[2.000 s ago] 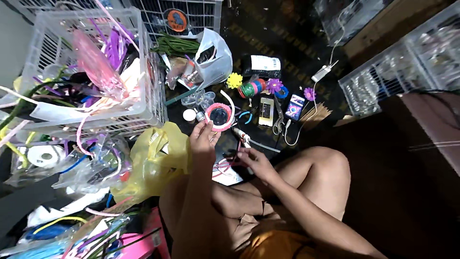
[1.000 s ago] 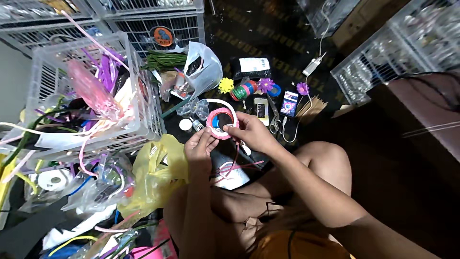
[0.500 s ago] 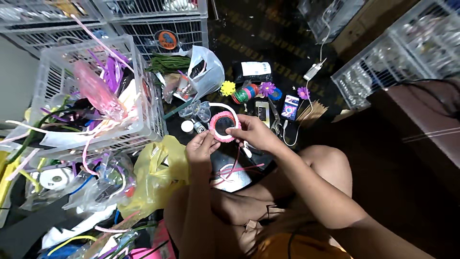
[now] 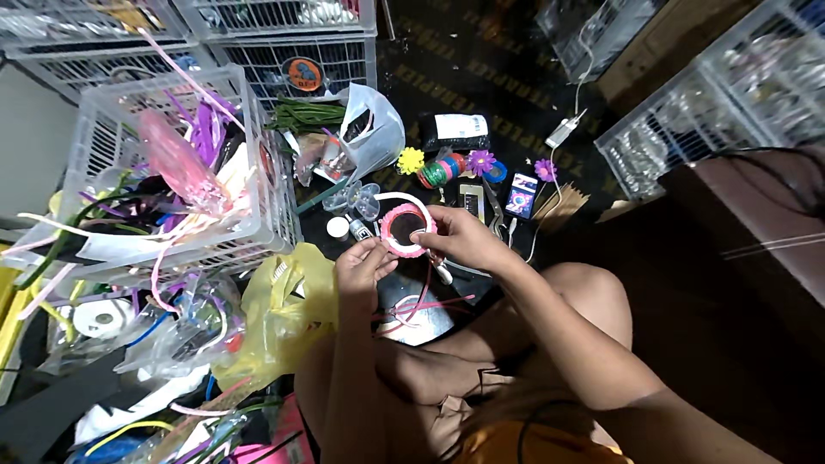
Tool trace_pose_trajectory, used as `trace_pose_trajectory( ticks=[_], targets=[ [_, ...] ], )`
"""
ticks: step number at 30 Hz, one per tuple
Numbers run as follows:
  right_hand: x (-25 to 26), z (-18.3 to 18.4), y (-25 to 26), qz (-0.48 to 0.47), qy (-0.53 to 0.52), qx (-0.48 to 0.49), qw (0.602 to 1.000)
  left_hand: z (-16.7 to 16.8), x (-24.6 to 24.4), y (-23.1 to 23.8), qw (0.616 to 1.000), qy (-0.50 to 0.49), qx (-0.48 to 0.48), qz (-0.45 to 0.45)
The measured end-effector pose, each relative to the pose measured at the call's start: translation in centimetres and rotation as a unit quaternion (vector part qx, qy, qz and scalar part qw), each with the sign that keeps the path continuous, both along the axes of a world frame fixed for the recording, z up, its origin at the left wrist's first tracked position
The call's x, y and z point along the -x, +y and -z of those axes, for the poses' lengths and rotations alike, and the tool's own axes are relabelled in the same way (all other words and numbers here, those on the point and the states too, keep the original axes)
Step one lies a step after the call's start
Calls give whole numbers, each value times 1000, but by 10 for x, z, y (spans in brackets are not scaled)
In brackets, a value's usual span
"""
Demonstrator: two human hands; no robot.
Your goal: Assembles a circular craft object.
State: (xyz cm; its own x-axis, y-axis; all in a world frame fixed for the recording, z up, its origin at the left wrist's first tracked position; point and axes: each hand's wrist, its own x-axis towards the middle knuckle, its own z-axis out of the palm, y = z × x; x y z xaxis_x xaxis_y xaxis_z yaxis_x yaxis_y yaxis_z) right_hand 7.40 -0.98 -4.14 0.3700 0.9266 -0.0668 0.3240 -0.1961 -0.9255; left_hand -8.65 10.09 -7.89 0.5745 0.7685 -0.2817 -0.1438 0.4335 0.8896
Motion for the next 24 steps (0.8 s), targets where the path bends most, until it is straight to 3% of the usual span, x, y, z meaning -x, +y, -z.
trace_pose_trajectory(
  ticks=[8, 17, 22, 24],
  targets=[
    [-1, -5, 1, -18, -62, 16, 998, 4, -1, -3, 994, 46, -103, 4],
    [1, -6, 2, -18, -66, 25, 997, 7, -2, -3, 991, 49, -123, 5],
    [11, 3, 2, 53, -33, -41, 997, 8, -4, -3, 995, 37, -94, -19],
    [17, 12, 2, 67, -70, -100, 990, 7, -4, -3, 996, 33, -80, -30]
  ],
)
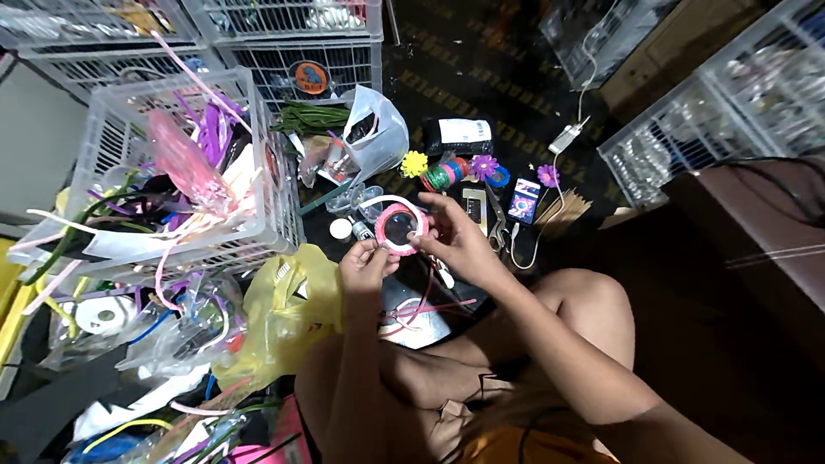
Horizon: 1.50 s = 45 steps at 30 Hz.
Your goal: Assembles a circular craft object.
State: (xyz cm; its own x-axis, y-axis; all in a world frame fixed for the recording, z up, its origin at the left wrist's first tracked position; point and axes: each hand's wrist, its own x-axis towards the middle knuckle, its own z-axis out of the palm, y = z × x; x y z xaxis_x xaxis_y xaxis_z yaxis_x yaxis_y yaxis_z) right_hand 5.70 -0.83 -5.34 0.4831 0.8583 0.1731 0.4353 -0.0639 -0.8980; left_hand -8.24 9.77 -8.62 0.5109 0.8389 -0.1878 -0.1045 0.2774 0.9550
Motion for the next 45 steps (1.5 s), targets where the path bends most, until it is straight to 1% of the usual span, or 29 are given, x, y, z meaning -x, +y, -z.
trace_pose_trajectory(
  ticks=[3, 5, 11, 15, 22, 25, 28, 32, 36, 40, 45],
  targets=[
    [9, 12, 0, -20, -94, -57, 994, 0, 0, 0, 1000, -12, 18, -7],
    [16, 17, 1, -21, -130, -62, 989, 1, -1, 0, 999, -16, 28, -9],
    [25, 26, 6, -4, -154, -71, 985, 2, 0, 0, 999, -32, 35, 1],
    [25, 29, 7, 2, -165, -73, 984, -1, -1, -1, 998, -37, 45, -8],
    [20, 34, 7, -3, -205, -71, 976, 1, 0, -1, 999, -24, 39, -10],
    [17, 28, 7, -22, -170, -57, 984, -1, -1, 0, 998, -12, 55, -10],
    [15, 26, 6, -34, -87, -68, 993, -4, -3, 1, 997, -12, 80, 0],
    [13, 31, 5, -8, -25, -74, 997, -6, -3, 1, 993, -22, 115, 2],
    [16, 31, 6, 18, 30, -61, 998, -5, -4, 0, 995, -31, 99, 1],
    [19, 32, 8, 26, 90, -66, 993, -3, -7, -2, 998, -4, 61, -16],
    [21, 32, 8, 12, 109, -76, 991, -4, -7, -2, 998, 13, 52, -24]
  ],
)
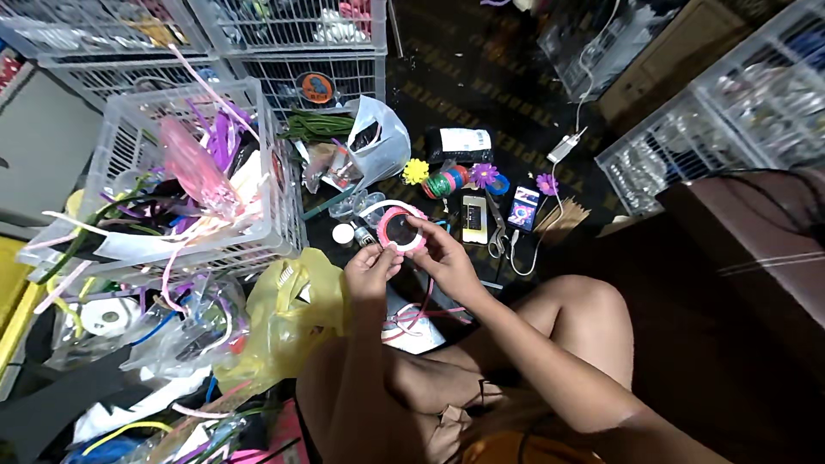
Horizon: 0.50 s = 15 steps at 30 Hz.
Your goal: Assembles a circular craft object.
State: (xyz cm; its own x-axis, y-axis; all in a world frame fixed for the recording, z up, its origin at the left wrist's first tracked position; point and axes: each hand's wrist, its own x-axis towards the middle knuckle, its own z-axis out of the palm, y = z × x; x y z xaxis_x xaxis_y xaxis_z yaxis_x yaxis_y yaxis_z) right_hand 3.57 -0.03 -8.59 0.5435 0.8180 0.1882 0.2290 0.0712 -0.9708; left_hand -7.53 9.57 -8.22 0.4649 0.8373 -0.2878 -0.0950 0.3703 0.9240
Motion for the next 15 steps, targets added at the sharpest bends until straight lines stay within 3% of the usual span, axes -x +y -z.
trace_pose_trajectory(
  ticks=[8, 15],
  targets=[
    [1, -4, 0, -3, -13, 14, 1000, -1, 2, 3, 1000, 4, -12, 8],
    [0, -3, 1, 16, 48, -5, 999, 1, 6, 5, 995, -81, 42, 47]
  ],
)
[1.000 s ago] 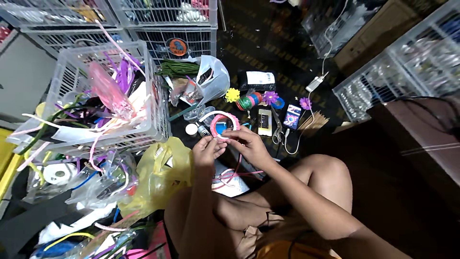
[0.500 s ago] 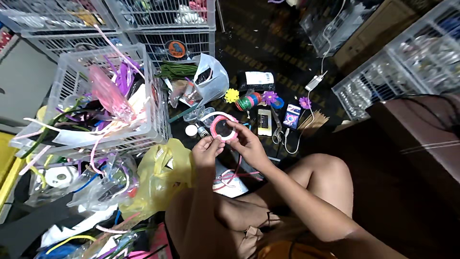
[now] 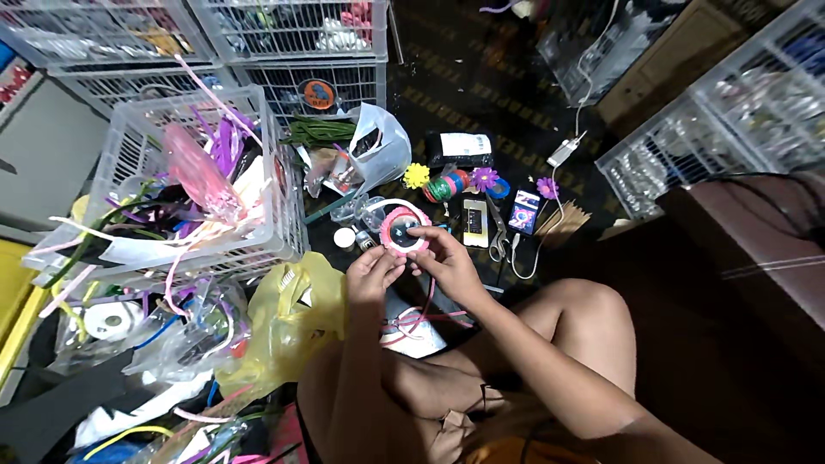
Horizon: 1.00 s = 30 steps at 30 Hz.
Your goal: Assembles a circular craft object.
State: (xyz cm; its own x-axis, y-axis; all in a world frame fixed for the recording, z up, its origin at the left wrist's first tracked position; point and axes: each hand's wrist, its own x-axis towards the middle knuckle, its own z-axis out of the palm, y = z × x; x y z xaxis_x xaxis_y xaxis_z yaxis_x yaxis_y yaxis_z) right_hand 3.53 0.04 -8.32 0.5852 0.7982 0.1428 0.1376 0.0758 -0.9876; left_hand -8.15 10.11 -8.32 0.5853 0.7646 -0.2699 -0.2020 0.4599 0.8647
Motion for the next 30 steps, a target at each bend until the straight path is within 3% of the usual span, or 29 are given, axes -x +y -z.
trace_pose_trajectory(
  ticks=[15, 22, 30],
  targets=[
    [-1, 3, -1, 56, 54, -11, 997, -2, 5, 4, 994, 74, -81, -21],
    [0, 1, 4, 54, 249, -8, 967, 4, 0, 1, 996, 38, -87, 0],
    [1, 7, -5, 55, 182, 17, 982, 6, 0, 1, 994, 57, -96, 1]
  ],
)
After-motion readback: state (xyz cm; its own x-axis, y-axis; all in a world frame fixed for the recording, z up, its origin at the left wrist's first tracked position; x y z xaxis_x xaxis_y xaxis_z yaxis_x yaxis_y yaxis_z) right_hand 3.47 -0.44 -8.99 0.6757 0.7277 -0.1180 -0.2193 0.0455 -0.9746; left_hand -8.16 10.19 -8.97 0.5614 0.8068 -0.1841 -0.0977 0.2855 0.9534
